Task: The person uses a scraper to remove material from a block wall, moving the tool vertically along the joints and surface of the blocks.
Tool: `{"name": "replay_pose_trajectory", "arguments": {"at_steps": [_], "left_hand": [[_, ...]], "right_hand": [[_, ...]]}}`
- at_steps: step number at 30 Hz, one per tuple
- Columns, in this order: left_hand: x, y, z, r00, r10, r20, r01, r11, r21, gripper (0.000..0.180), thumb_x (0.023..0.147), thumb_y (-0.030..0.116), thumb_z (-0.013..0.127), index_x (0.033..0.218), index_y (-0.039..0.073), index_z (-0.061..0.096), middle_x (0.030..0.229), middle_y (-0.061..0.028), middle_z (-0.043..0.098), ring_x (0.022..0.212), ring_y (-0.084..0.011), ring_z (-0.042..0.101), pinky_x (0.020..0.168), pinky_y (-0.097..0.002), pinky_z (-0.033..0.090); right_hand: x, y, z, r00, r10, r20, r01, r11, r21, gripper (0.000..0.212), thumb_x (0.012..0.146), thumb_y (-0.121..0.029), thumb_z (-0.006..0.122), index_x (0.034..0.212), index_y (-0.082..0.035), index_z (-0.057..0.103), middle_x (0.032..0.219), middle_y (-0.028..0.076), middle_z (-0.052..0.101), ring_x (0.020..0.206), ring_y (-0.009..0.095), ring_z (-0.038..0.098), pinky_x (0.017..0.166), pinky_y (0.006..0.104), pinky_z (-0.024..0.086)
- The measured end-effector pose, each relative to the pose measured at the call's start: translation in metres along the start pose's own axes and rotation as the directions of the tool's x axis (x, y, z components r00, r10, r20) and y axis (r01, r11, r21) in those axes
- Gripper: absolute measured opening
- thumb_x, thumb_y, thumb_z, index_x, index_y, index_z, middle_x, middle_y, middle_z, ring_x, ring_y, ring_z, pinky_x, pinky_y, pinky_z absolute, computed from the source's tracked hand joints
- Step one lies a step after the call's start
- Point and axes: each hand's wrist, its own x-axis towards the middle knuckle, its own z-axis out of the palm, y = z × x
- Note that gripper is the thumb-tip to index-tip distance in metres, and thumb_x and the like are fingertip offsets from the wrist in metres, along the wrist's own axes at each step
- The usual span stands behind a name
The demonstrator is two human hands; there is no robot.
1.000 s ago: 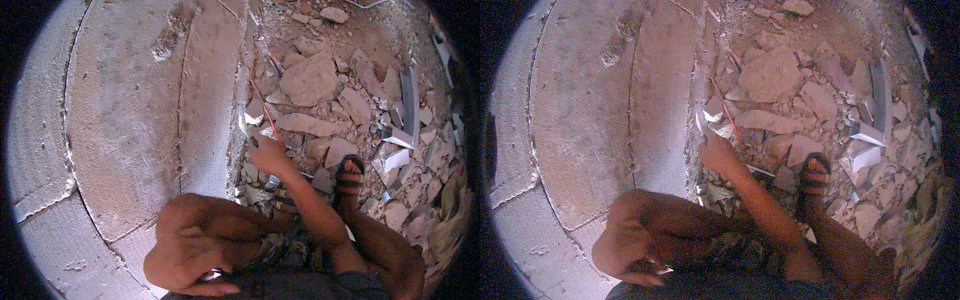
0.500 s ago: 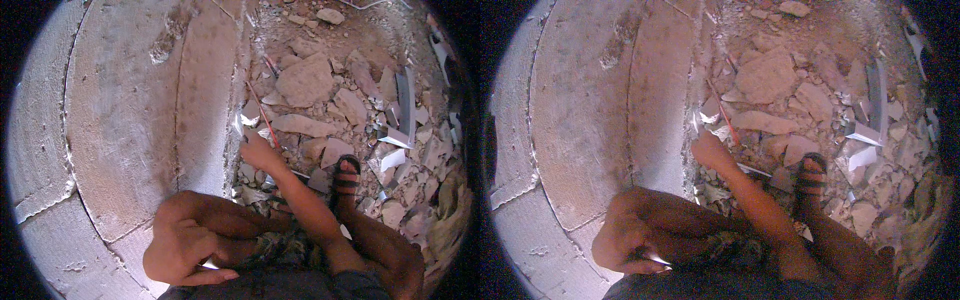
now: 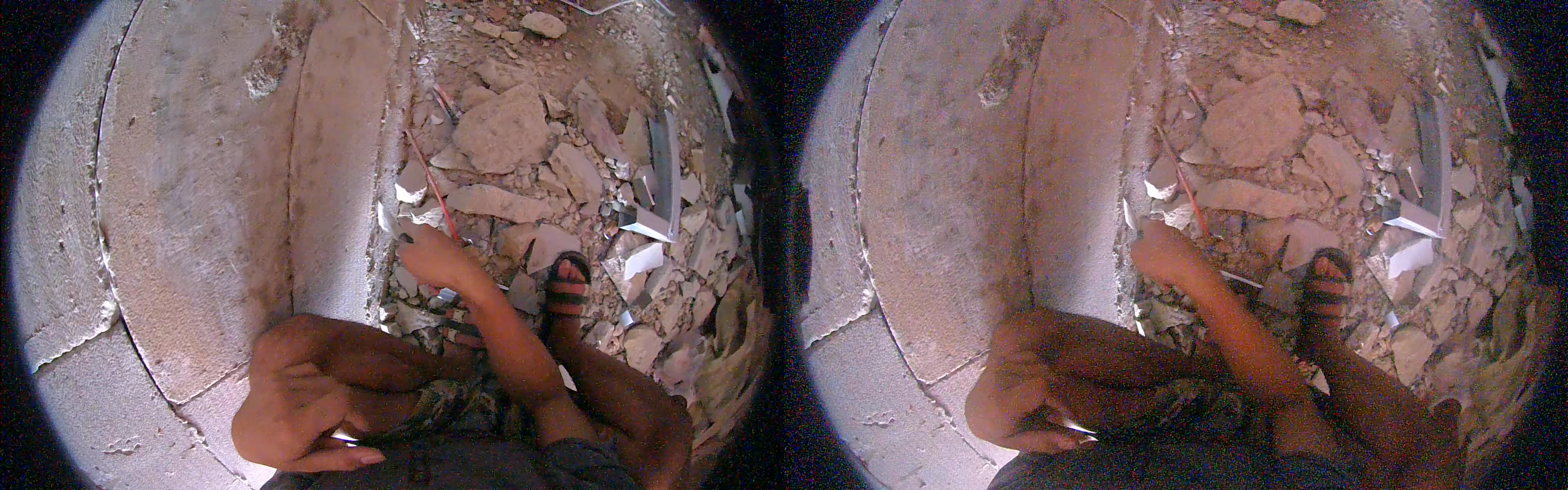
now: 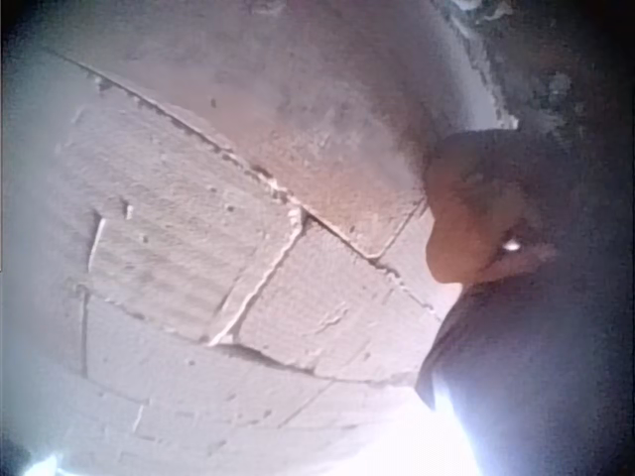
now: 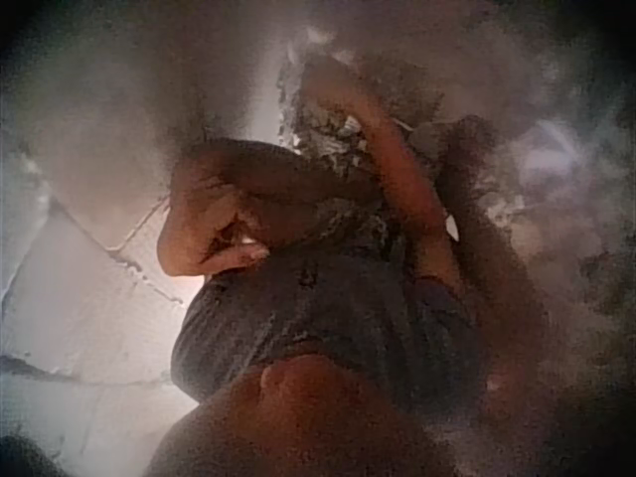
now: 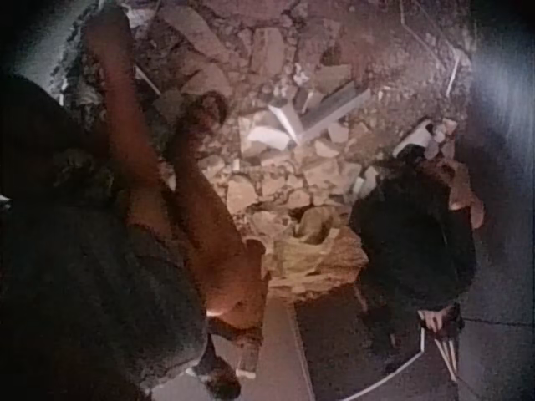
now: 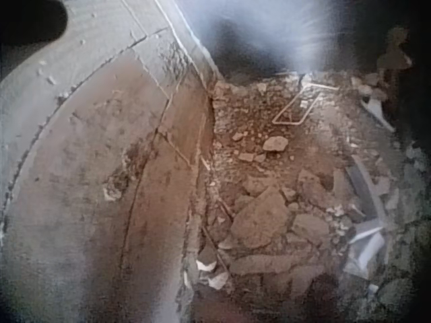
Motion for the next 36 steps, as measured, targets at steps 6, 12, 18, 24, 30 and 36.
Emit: {"name": "replay_pose_trajectory", "arguments": {"at_steps": [6, 12, 18, 24, 30, 36], "left_hand": [[-0.002, -0.001, 0.003, 1.0, -0.008, -0.019, 0.008, 1.0, 0.002, 0.026, 0.074, 0.03, 0.074, 0.079, 0.009, 0.059, 0.068, -0.0048, 0.061, 0.06, -0.0217, 0.061, 0.051, -0.0288, 0.043], [-0.003, 0.007, 0.0, 0.988, -0.129, 0.087, 0.127, 0.992, 0.029, 0.04, 0.078, 0.032, 0.069, 0.091, -0.004, 0.057, 0.089, -0.0211, 0.061, 0.082, -0.0349, 0.062, 0.07, -0.0413, 0.048], [0.006, -0.005, -0.001, 1.0, -0.01, -0.003, 0.01, 1.0, -0.003, 0.046, 0.081, 0.032, 0.065, 0.094, -0.011, 0.055, 0.096, -0.0294, 0.061, 0.091, -0.0411, 0.063, 0.079, -0.0463, 0.051], [0.011, -0.014, 0.0, 0.991, 0.084, -0.105, -0.089, 0.995, -0.048, 0.045, 0.081, 0.031, 0.065, 0.094, -0.01, 0.055, 0.096, -0.0297, 0.061, 0.091, -0.0407, 0.063, 0.079, -0.0458, 0.051], [0.012, -0.012, 0.001, 0.986, 0.104, -0.127, -0.112, 0.992, -0.062, 0.044, 0.081, 0.031, 0.065, 0.093, -0.01, 0.055, 0.096, -0.0299, 0.061, 0.091, -0.0404, 0.063, 0.079, -0.0453, 0.051], [0.011, -0.01, -0.001, 0.981, 0.121, -0.151, -0.13, 0.99, -0.053, 0.042, 0.081, 0.03, 0.065, 0.093, -0.01, 0.055, 0.095, -0.0302, 0.061, 0.091, -0.0401, 0.063, 0.078, -0.0447, 0.051]], "right_hand": [[0.004, 0.017, 0.0, 0.998, -0.024, 0.057, 0.022, 0.999, 0.041, 0.041, 0.08, -0.012, 0.042, 0.118, 0.005, 0.047, 0.068, 0.018, 0.059, 0.047, 0.025, 0.059, 0.041, 0.0381, 0.047], [0.009, 0.0, 0.002, 0.993, 0.121, 0.009, -0.12, 0.992, -0.026, 0.036, 0.077, -0.02, 0.046, 0.097, 0.009, 0.055, 0.101, 0.032, 0.056, 0.098, 0.045, 0.056, 0.088, 0.0467, 0.044], [0.024, 0.026, 0.013, 0.997, -0.04, -0.067, 0.033, 0.995, -0.089, 0.036, 0.078, -0.014, 0.044, 0.101, 0.012, 0.05, 0.07, 0.023, 0.06, 0.053, 0.029, 0.061, 0.05, 0.0403, 0.048], [0.018, 0.026, 0.019, 0.989, 0.083, -0.119, -0.089, 0.995, -0.047, 0.042, 0.078, -0.014, 0.044, 0.111, 0.011, 0.046, 0.077, 0.026, 0.06, 0.053, 0.031, 0.06, 0.059, 0.0401, 0.05], [0.012, 0.014, 0.013, 0.997, -0.073, -0.013, 0.07, 0.986, -0.15, 0.043, 0.08, -0.017, 0.046, 0.115, 0.009, 0.046, 0.084, 0.027, 0.061, 0.06, 0.033, 0.063, 0.061, 0.0421, 0.05], [0.011, 0.005, 0.026, 0.992, 0.027, -0.123, -0.04, 0.994, -0.105, 0.046, 0.08, -0.018, 0.046, 0.116, 0.01, 0.045, 0.094, 0.033, 0.059, 0.082, 0.041, 0.062, 0.076, 0.0457, 0.048]]}}
